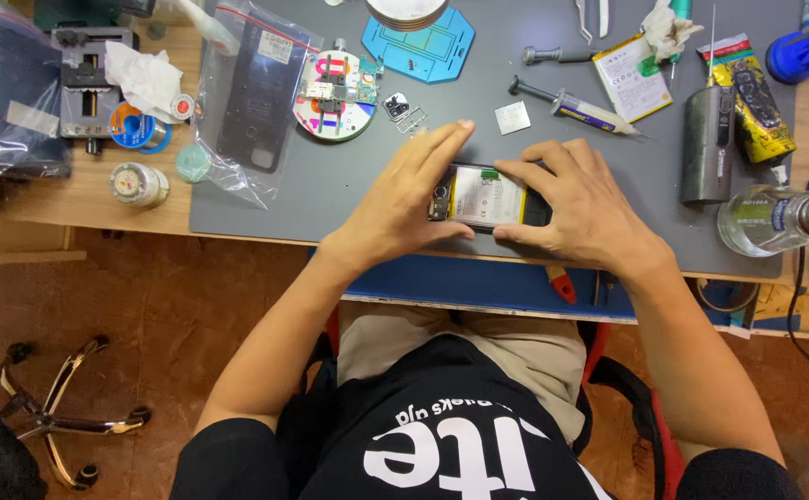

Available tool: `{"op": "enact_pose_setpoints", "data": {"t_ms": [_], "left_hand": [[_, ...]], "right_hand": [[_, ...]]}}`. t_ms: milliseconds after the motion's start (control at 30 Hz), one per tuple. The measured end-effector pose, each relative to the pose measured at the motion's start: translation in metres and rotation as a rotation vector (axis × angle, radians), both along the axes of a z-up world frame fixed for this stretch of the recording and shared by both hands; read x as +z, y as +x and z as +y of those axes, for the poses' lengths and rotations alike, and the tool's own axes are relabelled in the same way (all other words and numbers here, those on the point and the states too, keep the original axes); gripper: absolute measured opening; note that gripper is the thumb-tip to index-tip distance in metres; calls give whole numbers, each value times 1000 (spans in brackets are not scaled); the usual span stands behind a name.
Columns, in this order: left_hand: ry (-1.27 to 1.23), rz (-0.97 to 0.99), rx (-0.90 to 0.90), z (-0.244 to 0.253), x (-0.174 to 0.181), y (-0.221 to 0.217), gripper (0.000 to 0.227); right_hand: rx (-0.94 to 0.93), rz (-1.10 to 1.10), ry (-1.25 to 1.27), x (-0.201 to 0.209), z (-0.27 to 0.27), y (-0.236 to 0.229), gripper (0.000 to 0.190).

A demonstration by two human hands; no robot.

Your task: The person unpacks a black smartphone back cover from a plastic bag and places it on the desk. They then pick up a small metal bracket and attach it to the back of a disassembled smartphone. Finally, they align and press the back cover onto the phone's body to close it.

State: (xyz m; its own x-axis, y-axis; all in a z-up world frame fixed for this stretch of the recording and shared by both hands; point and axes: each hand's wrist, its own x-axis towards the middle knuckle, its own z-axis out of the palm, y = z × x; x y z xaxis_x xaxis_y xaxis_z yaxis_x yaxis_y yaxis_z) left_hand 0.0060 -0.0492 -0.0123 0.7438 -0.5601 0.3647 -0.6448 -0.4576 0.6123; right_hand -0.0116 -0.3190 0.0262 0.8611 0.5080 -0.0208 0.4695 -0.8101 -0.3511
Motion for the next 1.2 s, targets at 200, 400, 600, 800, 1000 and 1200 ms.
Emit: {"op": "enact_pose_setpoints", "data": {"t_ms": [200, 400, 600, 800, 1000, 1200], "left_hand": [[-53, 212, -13, 54, 8, -6, 85], [31, 226, 3, 55, 2, -4, 86], [114, 221, 27, 53, 7, -6, 90], [54, 261, 10, 56, 6, -9, 84], [39, 256, 9, 58, 4, -7, 81], [110, 198, 25, 58, -5, -6, 80]], "right_hand": [[-3, 16, -1, 2, 0, 0, 73], [-13, 35, -36, 1, 1, 0, 73], [-11, 36, -35, 2, 2, 1, 72], [-9, 41, -39, 5, 3, 0, 72], [87, -107, 1, 4, 21, 5, 68], [206, -282, 35, -17, 66, 11, 60]]}}
